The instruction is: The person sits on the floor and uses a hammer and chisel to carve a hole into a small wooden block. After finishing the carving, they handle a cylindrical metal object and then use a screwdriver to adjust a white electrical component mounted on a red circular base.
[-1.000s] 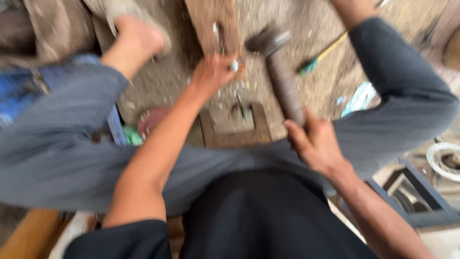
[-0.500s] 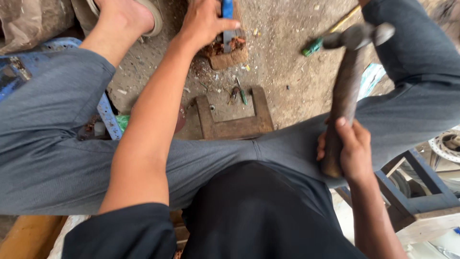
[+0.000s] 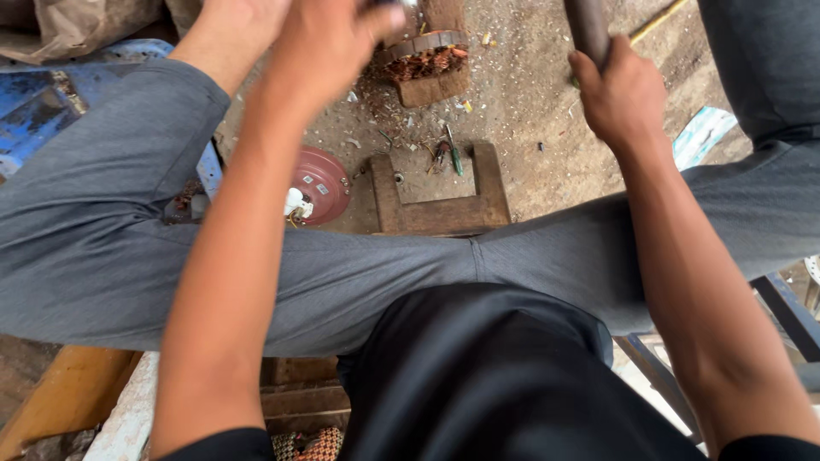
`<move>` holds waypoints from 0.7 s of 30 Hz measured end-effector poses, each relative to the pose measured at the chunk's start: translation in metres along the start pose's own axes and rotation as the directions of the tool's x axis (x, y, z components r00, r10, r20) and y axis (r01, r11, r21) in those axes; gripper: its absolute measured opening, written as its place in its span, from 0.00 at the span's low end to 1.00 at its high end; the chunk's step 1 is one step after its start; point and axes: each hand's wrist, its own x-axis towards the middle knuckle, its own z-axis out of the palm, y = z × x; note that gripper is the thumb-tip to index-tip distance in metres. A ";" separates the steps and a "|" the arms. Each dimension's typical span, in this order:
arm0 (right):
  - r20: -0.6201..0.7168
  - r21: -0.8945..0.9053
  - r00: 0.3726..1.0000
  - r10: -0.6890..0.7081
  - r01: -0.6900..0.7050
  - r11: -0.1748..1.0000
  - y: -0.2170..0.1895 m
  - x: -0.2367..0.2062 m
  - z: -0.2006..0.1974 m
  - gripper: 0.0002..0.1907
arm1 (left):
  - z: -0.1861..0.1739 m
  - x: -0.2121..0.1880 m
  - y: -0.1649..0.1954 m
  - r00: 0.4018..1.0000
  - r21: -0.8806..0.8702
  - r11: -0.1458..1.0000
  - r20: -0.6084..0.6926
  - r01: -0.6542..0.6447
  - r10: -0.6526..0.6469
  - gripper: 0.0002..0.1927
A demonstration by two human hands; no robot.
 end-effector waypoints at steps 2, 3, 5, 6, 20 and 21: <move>0.084 -0.081 0.993 -0.085 0.092 0.992 -0.006 0.016 0.009 0.21 | -0.002 -0.005 0.037 0.800 0.085 0.895 0.418 0.437 -0.431 0.14; 0.124 -0.117 0.985 -0.122 0.137 0.984 -0.009 0.021 0.012 0.22 | -0.001 -0.007 0.051 0.841 0.157 0.942 0.425 0.296 -0.335 0.12; 0.239 0.014 0.919 -0.313 0.320 0.947 -0.015 0.023 0.016 0.24 | 0.005 -0.014 0.071 0.862 0.229 0.967 0.463 0.109 -0.207 0.13; 0.295 0.082 0.866 -0.403 0.398 0.914 -0.020 0.020 0.017 0.26 | 0.011 -0.018 0.078 0.854 0.228 0.971 0.487 0.075 -0.181 0.13; 0.133 0.157 0.837 -0.530 0.510 0.846 -0.081 -0.039 -0.019 0.09 | 0.056 -0.037 0.054 0.934 0.088 0.987 0.322 0.134 -0.155 0.06; 0.122 0.175 0.856 -0.502 0.479 0.860 -0.083 -0.036 -0.022 0.08 | 0.058 -0.034 0.040 0.921 0.115 0.974 0.320 0.194 -0.221 0.09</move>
